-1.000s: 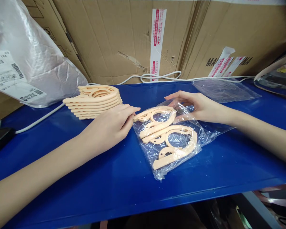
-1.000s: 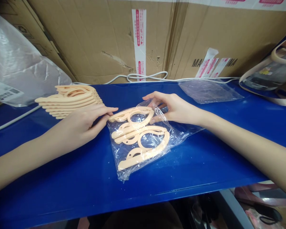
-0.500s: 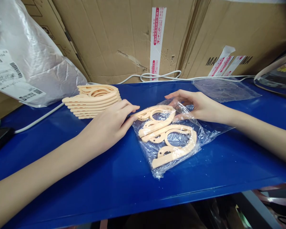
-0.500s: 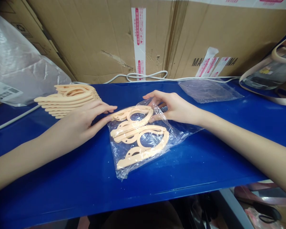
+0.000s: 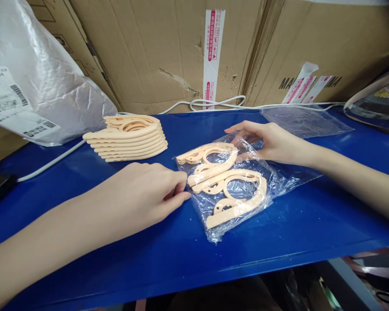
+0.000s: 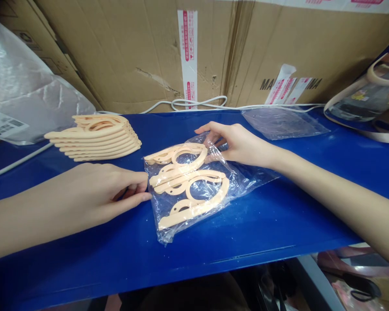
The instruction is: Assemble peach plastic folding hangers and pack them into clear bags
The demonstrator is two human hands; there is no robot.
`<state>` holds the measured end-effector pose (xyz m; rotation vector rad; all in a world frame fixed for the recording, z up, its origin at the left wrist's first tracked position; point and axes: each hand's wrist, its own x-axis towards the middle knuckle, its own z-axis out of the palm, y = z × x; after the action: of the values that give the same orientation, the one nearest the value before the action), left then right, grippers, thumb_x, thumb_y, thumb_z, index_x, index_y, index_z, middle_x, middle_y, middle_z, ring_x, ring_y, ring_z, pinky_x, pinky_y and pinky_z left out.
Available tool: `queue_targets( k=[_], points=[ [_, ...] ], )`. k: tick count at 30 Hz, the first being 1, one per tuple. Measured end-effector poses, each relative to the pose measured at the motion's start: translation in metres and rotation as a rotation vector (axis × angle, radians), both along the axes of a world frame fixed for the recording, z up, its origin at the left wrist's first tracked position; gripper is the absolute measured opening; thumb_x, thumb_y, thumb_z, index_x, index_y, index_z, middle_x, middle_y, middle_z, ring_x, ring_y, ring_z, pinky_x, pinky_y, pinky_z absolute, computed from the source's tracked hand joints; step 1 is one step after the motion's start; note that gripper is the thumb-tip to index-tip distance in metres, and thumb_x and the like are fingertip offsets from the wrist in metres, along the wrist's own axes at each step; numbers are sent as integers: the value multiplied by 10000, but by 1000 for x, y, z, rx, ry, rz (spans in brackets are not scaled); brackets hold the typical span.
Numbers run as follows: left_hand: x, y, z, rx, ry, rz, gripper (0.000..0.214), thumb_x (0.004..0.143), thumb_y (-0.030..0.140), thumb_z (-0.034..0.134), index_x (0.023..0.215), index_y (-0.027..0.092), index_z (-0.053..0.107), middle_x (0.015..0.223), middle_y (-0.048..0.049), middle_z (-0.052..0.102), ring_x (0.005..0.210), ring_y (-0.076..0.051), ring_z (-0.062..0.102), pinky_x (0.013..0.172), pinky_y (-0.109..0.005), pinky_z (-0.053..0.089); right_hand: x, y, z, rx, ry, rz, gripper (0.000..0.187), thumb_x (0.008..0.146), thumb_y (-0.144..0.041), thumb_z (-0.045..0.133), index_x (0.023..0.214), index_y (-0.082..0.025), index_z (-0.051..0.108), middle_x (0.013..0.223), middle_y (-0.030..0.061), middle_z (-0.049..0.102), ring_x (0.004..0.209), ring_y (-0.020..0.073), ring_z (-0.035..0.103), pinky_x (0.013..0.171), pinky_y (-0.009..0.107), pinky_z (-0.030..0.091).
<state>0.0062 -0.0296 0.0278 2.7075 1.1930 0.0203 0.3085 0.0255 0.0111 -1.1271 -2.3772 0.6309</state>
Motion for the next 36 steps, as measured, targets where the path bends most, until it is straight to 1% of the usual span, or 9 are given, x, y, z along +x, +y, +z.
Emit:
queue_targets(
  k=[6,12,17,21,25,27,31,34,36],
  points=[
    [2,9,-7,78,61,128,246,927,388,460,744,237,526,664,-23,621,553,-195,545,503,-298,214,-2,-3,1,14,-8,-30,655,764,-562,729,1294,-215,564,987,60,690,932,246,674,831,423,583],
    [2,15,-10,265,131,250,249,954,393,405,816,239,543,764,-68,663,683,-269,601,544,-322,278,-7,-8,-6,78,-19,-158,583,787,-561,689,1253,-230,577,938,72,699,857,263,679,766,448,565],
    [0,16,-11,373,112,250,163,924,369,480,868,236,555,782,-70,670,727,-283,611,609,-351,354,-10,-9,-8,138,-29,-165,521,819,-520,638,1236,-214,575,928,74,702,810,248,677,757,439,554],
    [-3,10,-3,465,98,228,162,925,327,439,859,250,566,735,-36,648,650,-243,578,583,-330,328,-9,-8,-7,154,-52,-152,515,822,-478,631,1244,-191,563,930,69,712,831,238,682,767,426,558],
    [-11,11,20,616,-47,268,190,920,402,493,944,261,617,694,24,597,581,-156,513,581,-273,297,-8,-8,-6,163,-72,-136,495,839,-442,609,1264,-195,551,948,65,713,807,216,679,740,398,559],
    [-23,22,32,720,-138,206,346,920,512,488,1069,229,622,884,0,629,751,-167,573,665,-267,357,-7,-8,-5,174,-82,-135,482,844,-411,599,1274,-199,546,951,59,712,802,208,676,727,384,556],
    [-67,64,46,603,-94,-22,759,823,768,444,1320,205,557,1259,-39,552,1177,-291,515,979,-447,386,-6,-9,-1,209,-167,-155,493,832,-322,587,1311,-222,524,976,46,715,774,206,666,672,375,528],
    [-107,94,46,507,-59,44,923,720,807,536,1445,240,457,1380,-28,508,1247,-367,492,1002,-585,377,-4,-9,2,252,-258,-223,498,831,-276,572,1326,-247,518,974,41,723,753,215,665,632,372,493],
    [-127,107,44,418,-20,169,933,689,771,629,1460,281,442,1372,-18,530,1198,-383,538,933,-625,441,-1,-8,3,278,-289,-263,491,833,-268,572,1321,-249,528,959,42,725,714,208,654,613,363,475]
  ],
)
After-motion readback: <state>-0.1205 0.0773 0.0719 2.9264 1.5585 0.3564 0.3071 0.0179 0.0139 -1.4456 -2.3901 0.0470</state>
